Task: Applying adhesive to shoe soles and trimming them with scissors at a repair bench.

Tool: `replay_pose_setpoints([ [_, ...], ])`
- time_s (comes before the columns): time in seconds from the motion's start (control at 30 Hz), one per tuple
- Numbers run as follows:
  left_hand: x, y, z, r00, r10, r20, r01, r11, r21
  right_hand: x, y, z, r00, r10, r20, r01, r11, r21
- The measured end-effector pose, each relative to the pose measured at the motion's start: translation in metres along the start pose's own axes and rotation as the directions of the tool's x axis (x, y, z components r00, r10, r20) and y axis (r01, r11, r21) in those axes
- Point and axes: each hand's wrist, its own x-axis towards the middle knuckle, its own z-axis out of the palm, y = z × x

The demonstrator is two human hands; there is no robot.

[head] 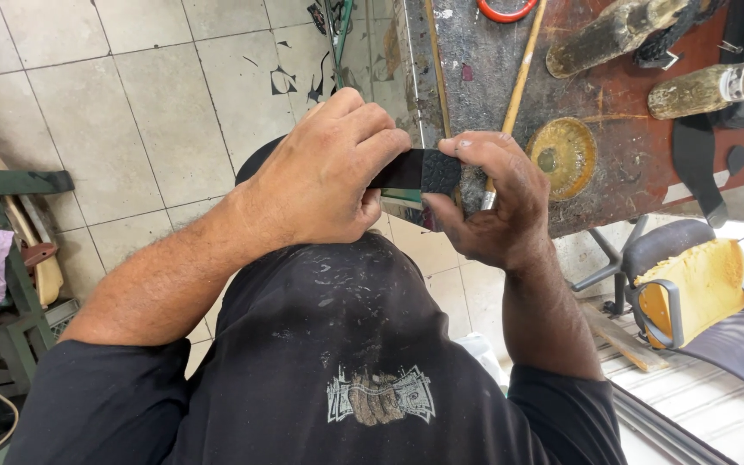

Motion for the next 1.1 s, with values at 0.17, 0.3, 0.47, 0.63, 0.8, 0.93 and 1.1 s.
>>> replay_pose_setpoints([
  [0.17, -0.002, 0.0, 0.002, 1.0, 0.01, -0.018, -0.01, 1.0, -0.002, -0.002, -0.002, 0.0, 1.0, 0.024, 0.004, -0.024, 1.0, -0.004],
  [0.3, -0.003, 0.0, 0.002, 1.0, 0.016, -0.025, -0.016, 1.0, -0.021, -0.001, -0.003, -0.001, 1.0, 0.018, 0.008, -0.018, 1.0, -0.008],
  [0.47, -0.004, 0.003, 0.003, 0.998, 0.008, -0.068, -0.011, 0.999, -0.033, 0.008, -0.009, -0.001, 0.999, 0.033, 0.024, -0.031, 0.998, -0.06],
  [0.63, -0.017, 0.001, 0.031, 0.98, -0.03, -0.197, 0.03, 1.0, -0.002, 0.006, -0.01, 0.009, 0.995, 0.034, -0.096, -0.04, 0.998, -0.058],
  [0.8, -0.031, -0.002, 0.063, 0.902, -0.177, -0.394, 0.149, 0.984, -0.101, -0.017, 0.009, 0.038, 0.904, 0.244, -0.352, -0.209, 0.968, 0.137],
  [0.93, -0.035, 0.004, 0.069, 0.876, -0.201, -0.438, 0.179, 0.98, -0.093, -0.011, 0.007, 0.044, 0.886, 0.221, -0.407, -0.206, 0.975, 0.081],
  [1.1, -0.035, 0.01, 0.072, 0.84, -0.203, -0.503, 0.175, 0.979, -0.104, -0.006, 0.002, 0.052, 0.845, 0.325, -0.426, -0.252, 0.943, 0.218],
])
